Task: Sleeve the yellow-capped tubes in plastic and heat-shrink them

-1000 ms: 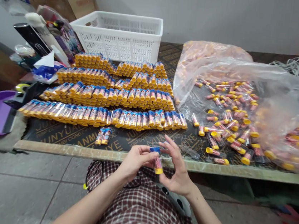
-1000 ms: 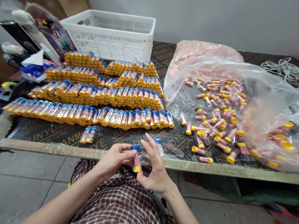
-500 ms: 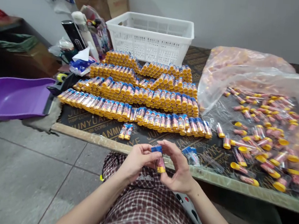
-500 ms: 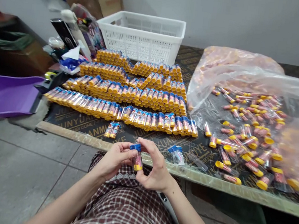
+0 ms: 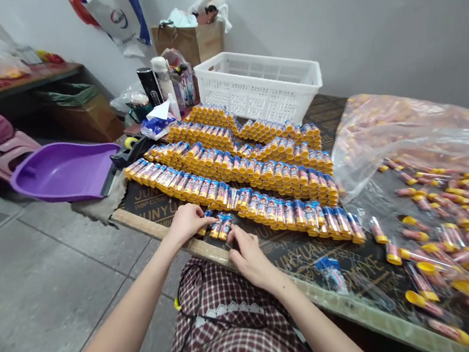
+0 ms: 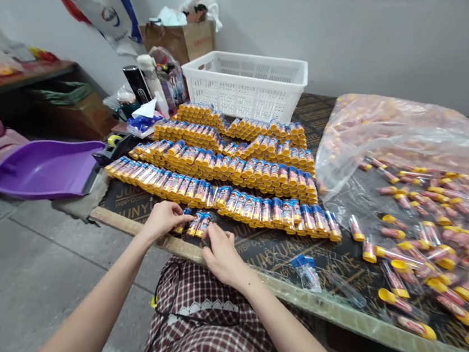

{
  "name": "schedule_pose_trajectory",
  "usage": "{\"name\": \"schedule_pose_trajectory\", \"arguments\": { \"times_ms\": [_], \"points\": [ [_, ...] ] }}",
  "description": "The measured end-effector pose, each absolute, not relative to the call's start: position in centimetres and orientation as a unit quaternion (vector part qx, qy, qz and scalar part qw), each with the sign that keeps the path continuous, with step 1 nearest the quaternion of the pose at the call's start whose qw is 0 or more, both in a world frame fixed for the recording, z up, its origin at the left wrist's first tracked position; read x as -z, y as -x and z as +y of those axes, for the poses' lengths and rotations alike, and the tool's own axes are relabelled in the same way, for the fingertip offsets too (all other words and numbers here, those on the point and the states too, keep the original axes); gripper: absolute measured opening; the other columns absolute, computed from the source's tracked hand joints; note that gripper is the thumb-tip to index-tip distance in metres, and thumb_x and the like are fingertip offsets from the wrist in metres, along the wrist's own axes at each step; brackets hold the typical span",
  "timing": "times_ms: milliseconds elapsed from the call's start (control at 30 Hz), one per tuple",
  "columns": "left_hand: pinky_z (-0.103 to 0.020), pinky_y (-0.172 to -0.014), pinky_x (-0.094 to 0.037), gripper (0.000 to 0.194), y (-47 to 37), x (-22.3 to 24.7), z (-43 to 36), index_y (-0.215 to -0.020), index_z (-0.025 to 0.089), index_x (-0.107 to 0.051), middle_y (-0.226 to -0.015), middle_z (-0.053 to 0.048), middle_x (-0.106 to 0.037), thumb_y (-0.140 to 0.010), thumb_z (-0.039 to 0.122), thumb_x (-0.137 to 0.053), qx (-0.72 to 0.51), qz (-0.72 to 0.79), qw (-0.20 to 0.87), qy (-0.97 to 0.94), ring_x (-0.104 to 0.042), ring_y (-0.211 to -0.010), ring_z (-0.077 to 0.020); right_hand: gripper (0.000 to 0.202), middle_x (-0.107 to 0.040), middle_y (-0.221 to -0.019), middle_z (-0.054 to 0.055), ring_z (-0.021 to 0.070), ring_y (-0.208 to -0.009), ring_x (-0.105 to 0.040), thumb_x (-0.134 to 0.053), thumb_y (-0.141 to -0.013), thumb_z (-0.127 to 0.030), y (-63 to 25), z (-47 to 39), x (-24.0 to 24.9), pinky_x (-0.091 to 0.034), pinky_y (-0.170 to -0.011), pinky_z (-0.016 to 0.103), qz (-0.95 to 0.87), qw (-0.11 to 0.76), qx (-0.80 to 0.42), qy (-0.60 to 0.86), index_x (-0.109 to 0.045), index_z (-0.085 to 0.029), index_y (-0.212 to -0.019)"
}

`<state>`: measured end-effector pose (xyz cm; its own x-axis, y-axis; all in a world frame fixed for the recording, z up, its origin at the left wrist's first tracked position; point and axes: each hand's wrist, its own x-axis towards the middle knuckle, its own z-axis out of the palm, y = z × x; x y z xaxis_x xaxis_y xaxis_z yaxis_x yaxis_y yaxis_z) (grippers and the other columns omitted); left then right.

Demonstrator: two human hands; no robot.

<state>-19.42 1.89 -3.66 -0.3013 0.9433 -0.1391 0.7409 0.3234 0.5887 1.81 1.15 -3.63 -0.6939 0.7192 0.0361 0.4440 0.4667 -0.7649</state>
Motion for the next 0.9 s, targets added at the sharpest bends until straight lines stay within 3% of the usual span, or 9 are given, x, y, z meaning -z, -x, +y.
{"name": "schedule_pose_trajectory", "arguments": {
  "times_ms": [167, 300, 400, 467, 533, 600, 700, 767, 900],
  "points": [
    [-0.026, -0.059, -0.037, 0.041, 19.3, 2.9, 1.3, -0.068, 0.017, -0.069, -0.070, -0.009, -0.071, -0.069, 0.056, -0.057, -0.143, 0.761, 0.235, -0.588, -0.062, -0.067, -0.0218, 0.016, -0.053, -0.093, 0.003, 0.0182, -0.092, -0.050, -0.042, -0.075, -0.011, -0.9, 0.0, 2.9, -0.034, -0.086, 0.037, -0.859, 0.156, -0.355, 0.335, -0.043, -0.021, -0.088],
    [-0.030, -0.059, -0.037, 0.045, 19.1, 1.9, 0.7, -0.075, 0.017, -0.071, -0.074, -0.011, -0.071, -0.076, 0.055, -0.047, -0.048, 0.792, 0.132, -0.594, -0.062, -0.068, -0.0264, 0.010, -0.058, -0.099, 0.006, 0.0207, -0.102, -0.049, -0.048, -0.079, -0.018, -1.9, -0.7, 1.4, -0.032, -0.089, 0.038, -0.877, 0.170, -0.303, 0.332, -0.046, -0.020, -0.089],
    [-0.031, -0.063, -0.040, 0.042, 15.8, 1.7, 0.1, -0.089, 0.018, -0.070, -0.088, -0.010, -0.072, -0.080, 0.050, -0.045, -0.158, 0.801, 0.053, -0.575, -0.062, -0.075, -0.0267, 0.007, -0.061, -0.107, 0.006, 0.0216, -0.109, -0.048, -0.052, -0.083, -0.024, -6.1, -0.7, -0.3, -0.029, -0.093, 0.039, -0.872, 0.250, -0.234, 0.350, -0.050, -0.021, -0.089],
    [-0.029, -0.070, -0.043, 0.036, 11.3, 1.9, -0.3, -0.088, 0.020, -0.070, -0.088, -0.005, -0.072, -0.080, 0.048, -0.047, -0.284, 0.735, 0.145, -0.598, -0.063, -0.079, -0.0226, 0.004, -0.063, -0.099, 0.006, 0.0207, -0.100, -0.053, -0.051, -0.083, -0.024, -11.0, -0.4, -0.9, -0.033, -0.089, 0.037, -0.825, 0.315, -0.186, 0.432, -0.052, -0.021, -0.085],
    [-0.028, -0.071, -0.044, 0.026, 5.8, 2.4, -0.2, -0.078, 0.021, -0.070, -0.083, -0.004, -0.072, -0.077, 0.041, -0.054, -0.288, 0.643, 0.317, -0.635, -0.064, -0.076, -0.0208, 0.004, -0.063, -0.090, 0.007, 0.0225, -0.090, -0.054, -0.054, -0.080, -0.023, -17.0, 0.3, -0.5, -0.038, -0.083, 0.037, -0.759, 0.330, -0.123, 0.548, -0.056, -0.020, -0.084],
    [-0.029, -0.072, -0.043, 0.021, 0.5, 3.0, 0.6, -0.076, 0.021, -0.070, -0.082, -0.006, -0.071, -0.077, 0.038, -0.057, -0.276, 0.580, 0.378, -0.666, -0.063, -0.076, -0.0206, 0.012, -0.063, -0.092, 0.009, 0.0250, -0.091, -0.054, -0.059, -0.076, -0.024, -23.1, 1.3, 0.8, -0.039, -0.082, 0.039, -0.738, 0.289, -0.077, 0.604, -0.059, -0.019, -0.087],
    [-0.031, -0.067, -0.040, 0.029, -4.8, 3.8, 2.1, -0.078, 0.018, -0.067, -0.080, -0.010, -0.068, -0.073, 0.046, -0.062, -0.198, 0.592, 0.336, -0.705, -0.062, -0.077, -0.0243, 0.018, -0.063, -0.094, 0.011, 0.0273, -0.091, -0.053, -0.055, -0.079, -0.030, -29.8, 2.8, 3.0, -0.039, -0.080, 0.040, -0.714, 0.237, 0.001, 0.659, -0.062, -0.018, -0.091],
    [-0.031, -0.066, -0.038, 0.030, -6.3, 4.2, 2.6, -0.079, 0.018, -0.065, -0.083, -0.011, -0.067, -0.070, 0.046, -0.066, -0.149, 0.617, 0.299, -0.712, -0.061, -0.079, -0.0255, 0.022, -0.063, -0.096, 0.012, 0.0284, -0.093, -0.052, -0.054, -0.080, -0.034, -31.8, 3.6, 3.9, -0.038, -0.079, 0.041, -0.704, 0.211, 0.044, 0.677, -0.063, -0.018, -0.092],
    [-0.029, -0.066, -0.036, 0.014, -6.5, 4.6, 2.8, -0.074, 0.019, -0.063, -0.083, -0.007, -0.067, -0.073, 0.033, -0.066, -0.139, 0.633, 0.288, -0.705, -0.061, -0.078, -0.0219, 0.026, -0.063, -0.096, 0.014, 0.0329, -0.097, -0.046, -0.055, -0.080, -0.039, -31.6, 5.2, 4.5, -0.031, -0.080, 0.046, -0.690, 0.123, 0.122, 0.703, -0.063, -0.017, -0.090]
  ]
}}
